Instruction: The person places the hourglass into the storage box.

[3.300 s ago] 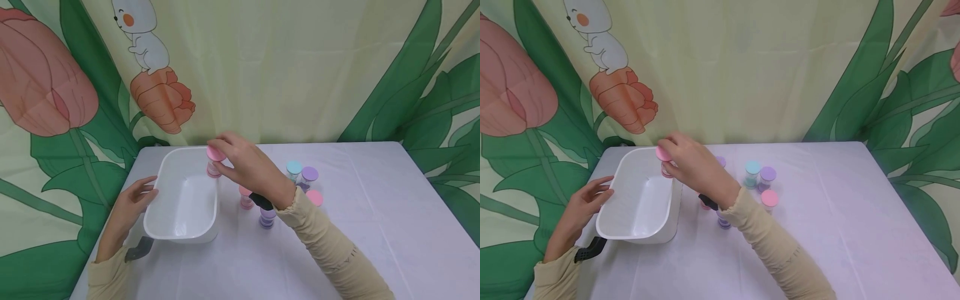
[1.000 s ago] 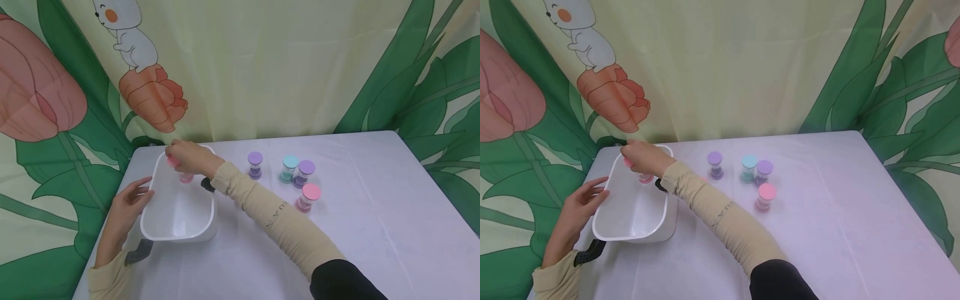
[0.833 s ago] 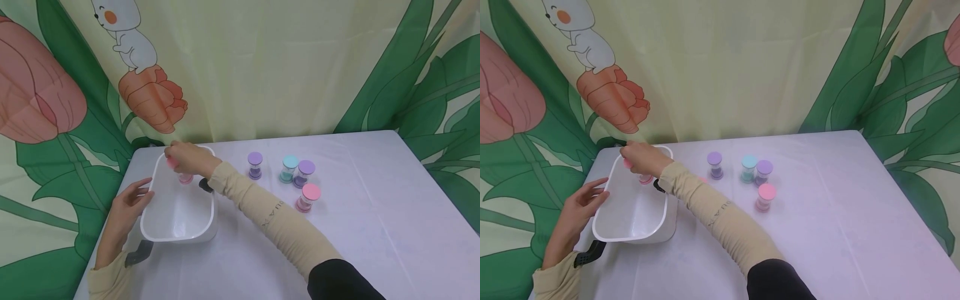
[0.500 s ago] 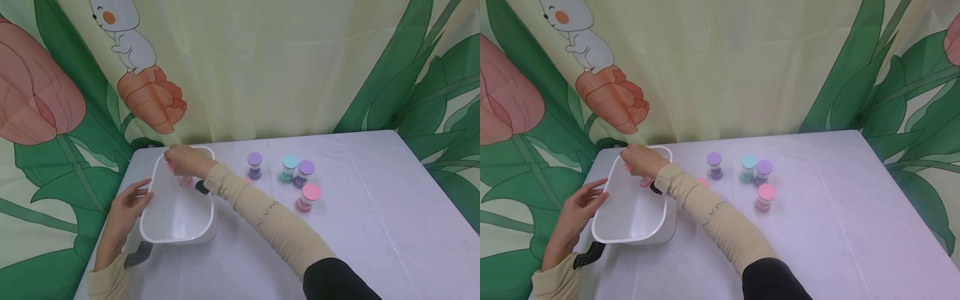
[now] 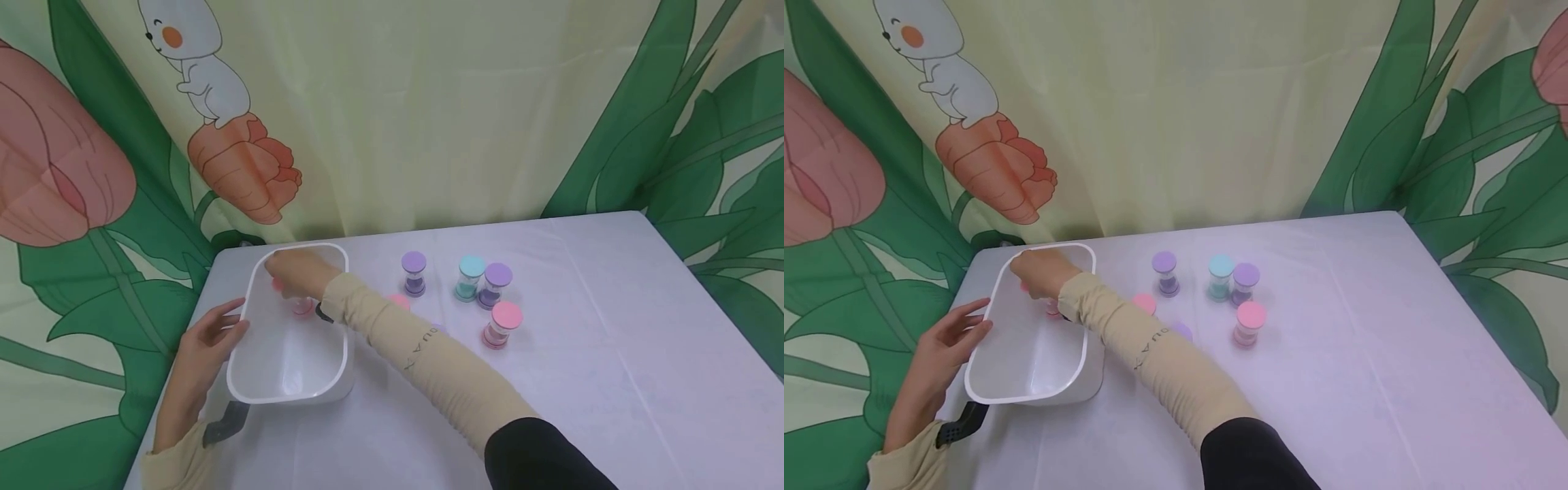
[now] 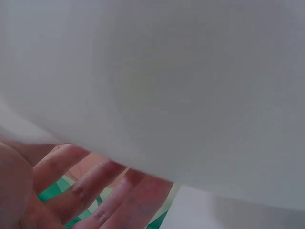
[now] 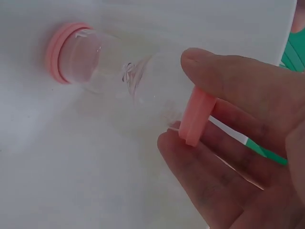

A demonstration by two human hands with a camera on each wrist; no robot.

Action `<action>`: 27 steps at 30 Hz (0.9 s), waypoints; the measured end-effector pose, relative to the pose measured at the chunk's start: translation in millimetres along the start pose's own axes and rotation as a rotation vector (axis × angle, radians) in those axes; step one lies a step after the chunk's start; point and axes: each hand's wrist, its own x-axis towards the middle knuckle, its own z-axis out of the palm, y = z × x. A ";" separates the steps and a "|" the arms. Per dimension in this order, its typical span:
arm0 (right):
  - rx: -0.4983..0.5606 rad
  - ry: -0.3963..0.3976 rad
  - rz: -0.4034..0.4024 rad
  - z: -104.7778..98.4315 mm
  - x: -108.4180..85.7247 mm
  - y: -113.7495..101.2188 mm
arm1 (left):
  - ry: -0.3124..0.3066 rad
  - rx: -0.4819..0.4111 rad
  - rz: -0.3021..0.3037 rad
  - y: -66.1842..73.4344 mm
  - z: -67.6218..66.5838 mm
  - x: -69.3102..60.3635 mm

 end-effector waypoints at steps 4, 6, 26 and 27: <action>-0.038 0.012 -0.001 4.6 0.9 -0.2 | 0.005 -0.005 0.000 0.3 1.9 -1.0; -0.033 0.011 0.002 6.0 1.9 0.3 | 0.009 -0.010 0.003 -0.5 2.4 -1.4; 0.025 -0.079 -0.009 -7.3 -3.2 2.1 | 0.010 -0.001 0.008 -1.1 -0.1 0.4; 0.023 -0.080 -0.009 -10.1 -4.8 2.2 | 0.008 0.001 0.005 -1.5 -0.3 0.7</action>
